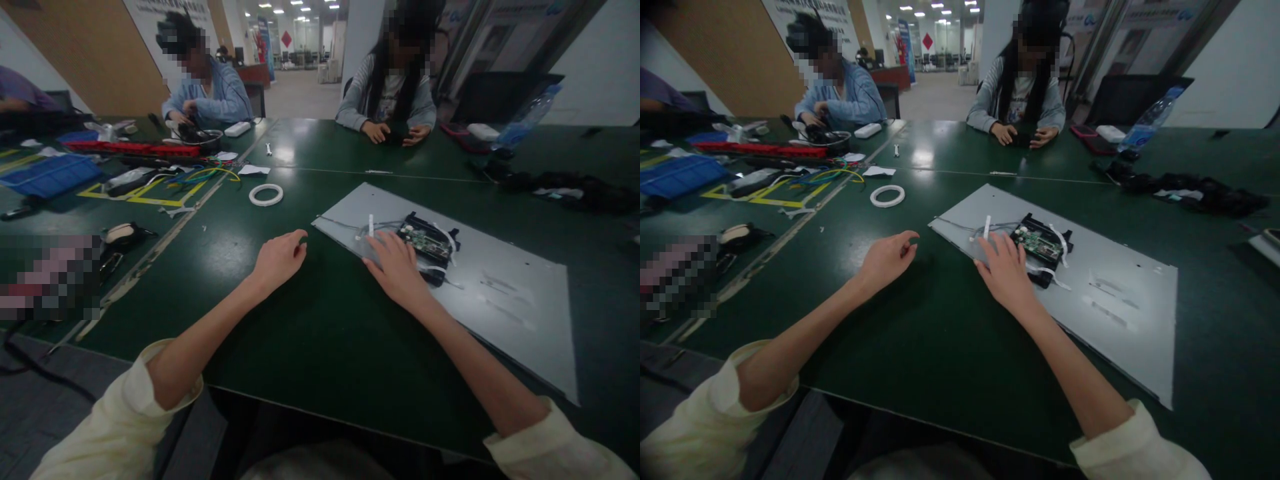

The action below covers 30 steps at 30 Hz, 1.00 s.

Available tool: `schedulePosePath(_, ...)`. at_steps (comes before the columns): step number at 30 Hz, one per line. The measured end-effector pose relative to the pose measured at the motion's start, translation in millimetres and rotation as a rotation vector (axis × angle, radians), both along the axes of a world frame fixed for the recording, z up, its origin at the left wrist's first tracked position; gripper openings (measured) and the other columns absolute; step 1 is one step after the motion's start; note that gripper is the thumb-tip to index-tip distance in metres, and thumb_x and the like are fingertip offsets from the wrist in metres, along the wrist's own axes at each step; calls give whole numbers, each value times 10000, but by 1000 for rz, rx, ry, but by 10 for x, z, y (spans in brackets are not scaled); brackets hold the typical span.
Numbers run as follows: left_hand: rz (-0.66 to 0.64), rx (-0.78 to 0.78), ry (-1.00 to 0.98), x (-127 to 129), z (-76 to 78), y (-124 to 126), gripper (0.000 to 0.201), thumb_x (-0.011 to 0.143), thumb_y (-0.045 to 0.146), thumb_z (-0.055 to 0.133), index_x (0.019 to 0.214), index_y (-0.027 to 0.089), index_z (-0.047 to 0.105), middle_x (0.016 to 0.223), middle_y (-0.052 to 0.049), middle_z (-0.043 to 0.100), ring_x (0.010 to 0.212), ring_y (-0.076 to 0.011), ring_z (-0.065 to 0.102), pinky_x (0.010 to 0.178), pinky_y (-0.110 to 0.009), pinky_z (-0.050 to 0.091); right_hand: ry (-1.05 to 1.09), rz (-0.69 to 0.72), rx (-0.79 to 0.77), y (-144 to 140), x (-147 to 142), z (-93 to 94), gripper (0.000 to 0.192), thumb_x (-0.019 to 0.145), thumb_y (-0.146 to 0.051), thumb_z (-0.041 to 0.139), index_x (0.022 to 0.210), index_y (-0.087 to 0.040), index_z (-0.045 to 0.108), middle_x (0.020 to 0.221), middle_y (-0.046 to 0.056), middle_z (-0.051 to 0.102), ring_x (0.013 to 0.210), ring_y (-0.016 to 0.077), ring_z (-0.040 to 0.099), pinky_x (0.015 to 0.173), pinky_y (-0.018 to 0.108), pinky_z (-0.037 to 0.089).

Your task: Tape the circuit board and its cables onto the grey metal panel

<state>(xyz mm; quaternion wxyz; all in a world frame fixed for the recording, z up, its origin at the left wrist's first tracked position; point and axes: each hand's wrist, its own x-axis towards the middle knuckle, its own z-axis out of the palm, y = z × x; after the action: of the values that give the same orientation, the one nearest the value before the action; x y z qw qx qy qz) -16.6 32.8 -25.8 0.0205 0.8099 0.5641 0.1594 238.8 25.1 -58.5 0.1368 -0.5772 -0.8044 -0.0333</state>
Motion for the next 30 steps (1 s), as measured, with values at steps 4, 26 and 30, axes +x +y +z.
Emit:
schedulePosePath(4,-50,-5,-55,0,-18,-17,268,893,272,392,1121,184,502,861,-17,622,676,-110,564,593,-218,429,-18,-235,75,189,297,-81,452,883,-395,313,1279,-198,408,1371,132,322,1282,346,205,961,615,232)
schedulePosePath(26,-156,-102,-56,55,8,-99,252,900,247,367,1093,179,513,955,-23,577,655,-76,534,558,-195,427,-48,-855,344,451,1930,-361,572,883,-472,193,1178,-100,511,1347,219,266,1273,365,56,930,613,95)
schedulePosePath(30,-171,-87,-39,43,-5,-88,227,896,245,378,1061,179,520,946,-11,573,634,-67,525,547,-188,421,-89,-909,391,484,2048,-348,521,867,-428,251,1176,-97,510,1325,223,306,1275,354,47,948,607,6)
